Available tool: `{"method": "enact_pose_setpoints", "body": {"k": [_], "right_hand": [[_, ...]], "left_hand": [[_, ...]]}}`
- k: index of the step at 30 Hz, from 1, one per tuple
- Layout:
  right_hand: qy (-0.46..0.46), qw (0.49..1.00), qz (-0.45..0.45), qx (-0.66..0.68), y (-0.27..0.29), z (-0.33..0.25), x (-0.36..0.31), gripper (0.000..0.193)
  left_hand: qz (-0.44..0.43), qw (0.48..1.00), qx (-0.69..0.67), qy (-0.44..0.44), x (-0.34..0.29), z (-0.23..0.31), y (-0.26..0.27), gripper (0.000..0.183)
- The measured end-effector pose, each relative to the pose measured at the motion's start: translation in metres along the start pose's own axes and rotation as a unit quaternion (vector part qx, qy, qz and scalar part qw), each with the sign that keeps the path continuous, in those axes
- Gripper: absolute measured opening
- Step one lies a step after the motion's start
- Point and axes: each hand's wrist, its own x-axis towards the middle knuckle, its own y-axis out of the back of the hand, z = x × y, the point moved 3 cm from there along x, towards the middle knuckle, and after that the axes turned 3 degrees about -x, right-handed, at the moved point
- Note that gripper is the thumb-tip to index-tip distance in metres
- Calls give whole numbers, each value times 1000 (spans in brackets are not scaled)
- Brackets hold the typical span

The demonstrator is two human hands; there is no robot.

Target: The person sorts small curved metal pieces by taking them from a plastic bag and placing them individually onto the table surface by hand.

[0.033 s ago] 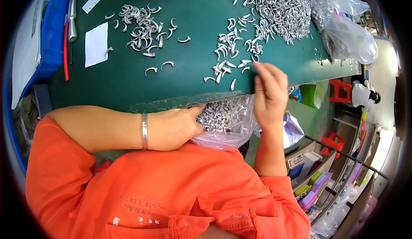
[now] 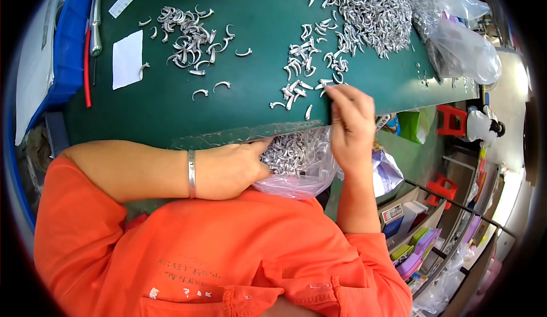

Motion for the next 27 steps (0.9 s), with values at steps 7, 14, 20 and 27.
{"method": "enact_pose_setpoints", "body": {"k": [7,14,20,27], "right_hand": [[-72,996,39,46,3,8,-5,20],[12,995,48,92,23,-13,-14,19],[-50,866,-494,63,47,-12,-50,37],[0,969,-234,83,63,-14,-9,8]], "left_hand": [[2,1000,12,-3,-1,-3,-1,38],[70,997,-28,-15,0,-3,-7,34],[66,998,-14,-6,4,1,-9,13],[177,979,-40,-96,4,2,-6,12]]}}
